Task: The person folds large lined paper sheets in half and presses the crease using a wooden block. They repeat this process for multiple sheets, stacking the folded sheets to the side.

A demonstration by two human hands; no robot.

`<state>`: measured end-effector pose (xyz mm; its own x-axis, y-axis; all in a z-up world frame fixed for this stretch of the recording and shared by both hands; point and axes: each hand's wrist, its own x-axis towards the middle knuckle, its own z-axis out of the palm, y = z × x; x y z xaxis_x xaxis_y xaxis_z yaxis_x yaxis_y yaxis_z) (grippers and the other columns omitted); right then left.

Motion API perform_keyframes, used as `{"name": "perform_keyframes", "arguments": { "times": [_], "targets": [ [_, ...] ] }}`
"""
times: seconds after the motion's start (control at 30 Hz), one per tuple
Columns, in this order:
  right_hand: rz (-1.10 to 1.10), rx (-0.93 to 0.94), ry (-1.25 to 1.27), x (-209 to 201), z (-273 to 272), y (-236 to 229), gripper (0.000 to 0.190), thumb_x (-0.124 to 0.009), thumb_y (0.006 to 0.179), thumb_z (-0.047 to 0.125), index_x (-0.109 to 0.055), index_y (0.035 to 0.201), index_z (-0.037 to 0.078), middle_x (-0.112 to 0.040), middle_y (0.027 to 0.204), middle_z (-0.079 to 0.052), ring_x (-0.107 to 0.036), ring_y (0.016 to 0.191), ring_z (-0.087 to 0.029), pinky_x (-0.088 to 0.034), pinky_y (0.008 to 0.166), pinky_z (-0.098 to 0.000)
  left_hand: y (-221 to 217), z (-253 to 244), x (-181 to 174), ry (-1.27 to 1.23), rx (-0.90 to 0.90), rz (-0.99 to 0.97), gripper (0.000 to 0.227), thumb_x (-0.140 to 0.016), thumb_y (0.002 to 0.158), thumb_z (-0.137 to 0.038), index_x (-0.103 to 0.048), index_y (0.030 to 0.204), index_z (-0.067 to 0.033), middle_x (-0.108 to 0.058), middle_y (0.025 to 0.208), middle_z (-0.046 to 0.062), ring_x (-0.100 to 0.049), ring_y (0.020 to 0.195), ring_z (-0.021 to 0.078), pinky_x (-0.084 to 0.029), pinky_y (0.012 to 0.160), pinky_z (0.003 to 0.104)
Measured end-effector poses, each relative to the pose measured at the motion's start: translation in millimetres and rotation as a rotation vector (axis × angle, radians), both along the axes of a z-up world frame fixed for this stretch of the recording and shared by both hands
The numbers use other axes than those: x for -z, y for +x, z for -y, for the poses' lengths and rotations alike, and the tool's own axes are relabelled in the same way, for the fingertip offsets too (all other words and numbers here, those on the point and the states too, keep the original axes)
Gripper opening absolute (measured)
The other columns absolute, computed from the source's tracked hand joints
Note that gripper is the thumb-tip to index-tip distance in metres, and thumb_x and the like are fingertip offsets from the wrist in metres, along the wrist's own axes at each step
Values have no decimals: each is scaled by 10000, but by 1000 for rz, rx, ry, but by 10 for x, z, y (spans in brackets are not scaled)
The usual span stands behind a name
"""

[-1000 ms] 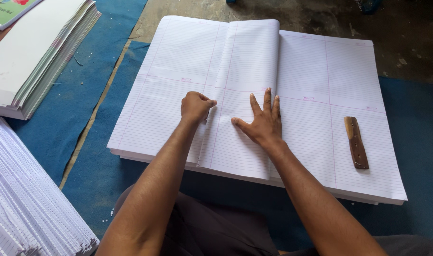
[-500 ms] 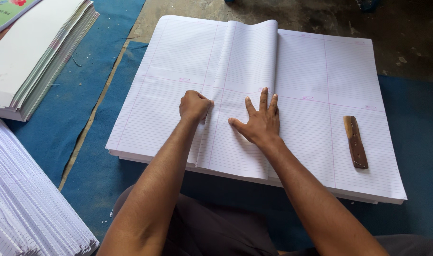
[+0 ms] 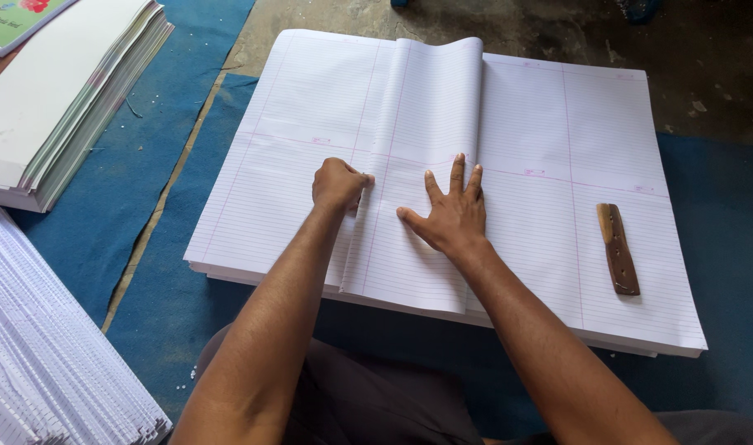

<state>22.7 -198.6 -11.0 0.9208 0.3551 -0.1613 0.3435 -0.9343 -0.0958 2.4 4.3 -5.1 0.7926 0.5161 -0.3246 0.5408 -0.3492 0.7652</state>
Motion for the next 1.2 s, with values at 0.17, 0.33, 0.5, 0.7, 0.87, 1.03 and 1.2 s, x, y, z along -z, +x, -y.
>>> {"name": "perform_keyframes", "arguments": {
  "times": [0.17,0.33,0.5,0.7,0.87,1.03,1.2],
  "targets": [
    [4,-11,-54,-17,-38,16,968,-486,799,815,-304,1570,260,60,1658,-240,81,1460,-576,-173,1181,-667,43,-10,8,-4,-4,-30,232,-838,788,-238,-719,809,-41,-734,718,104,-704,567,164,-624,596,331],
    [-5,-10,-55,-9,-23,19,969,-473,801,817,-294,1573,259,55,1655,-244,81,1458,-580,-182,1168,-677,60,56,-44,138,33,-113,225,-809,824,-244,-728,914,-54,-763,871,122,-733,770,217,-600,744,370],
    [17,-14,9,5,20,-25,983,-445,791,853,-302,1569,270,27,1661,-233,79,1470,-567,-180,1152,-699,2,213,-146,273,93,-75,263,-678,910,-221,-638,1165,-171,-676,1162,102,-665,1044,251,-542,897,427],
    [32,-9,119,-23,119,-36,856,-496,834,774,-377,1531,292,-72,1664,-175,-36,1489,-505,-208,1150,-685,21,364,-59,520,350,-4,229,-510,992,-117,-681,1142,-139,-519,1358,149,-556,1188,300,-533,930,463],
    [8,-21,286,-121,335,103,601,-539,955,529,-525,1455,195,-247,1662,-120,-336,1470,-348,-248,1189,-626,180,388,160,911,542,236,190,-575,810,52,-712,918,-22,-506,1405,114,-493,1239,279,-504,906,542],
    [-61,30,554,-167,670,264,479,-551,965,346,-562,1399,145,-415,1569,-119,-390,1440,-311,-356,1153,-492,264,387,89,756,656,-28,116,-640,837,-52,-711,926,-27,-554,1348,109,-525,1215,256,-482,1002,538],
    [47,122,486,-230,1169,369,437,-591,961,282,-611,1368,125,-542,1461,-146,-465,1394,-323,-380,1158,-484,266,430,-210,697,707,-162,319,-706,804,-217,-715,1067,-36,-541,1368,133,-519,1252,269,-467,1042,540]
  ]
}}
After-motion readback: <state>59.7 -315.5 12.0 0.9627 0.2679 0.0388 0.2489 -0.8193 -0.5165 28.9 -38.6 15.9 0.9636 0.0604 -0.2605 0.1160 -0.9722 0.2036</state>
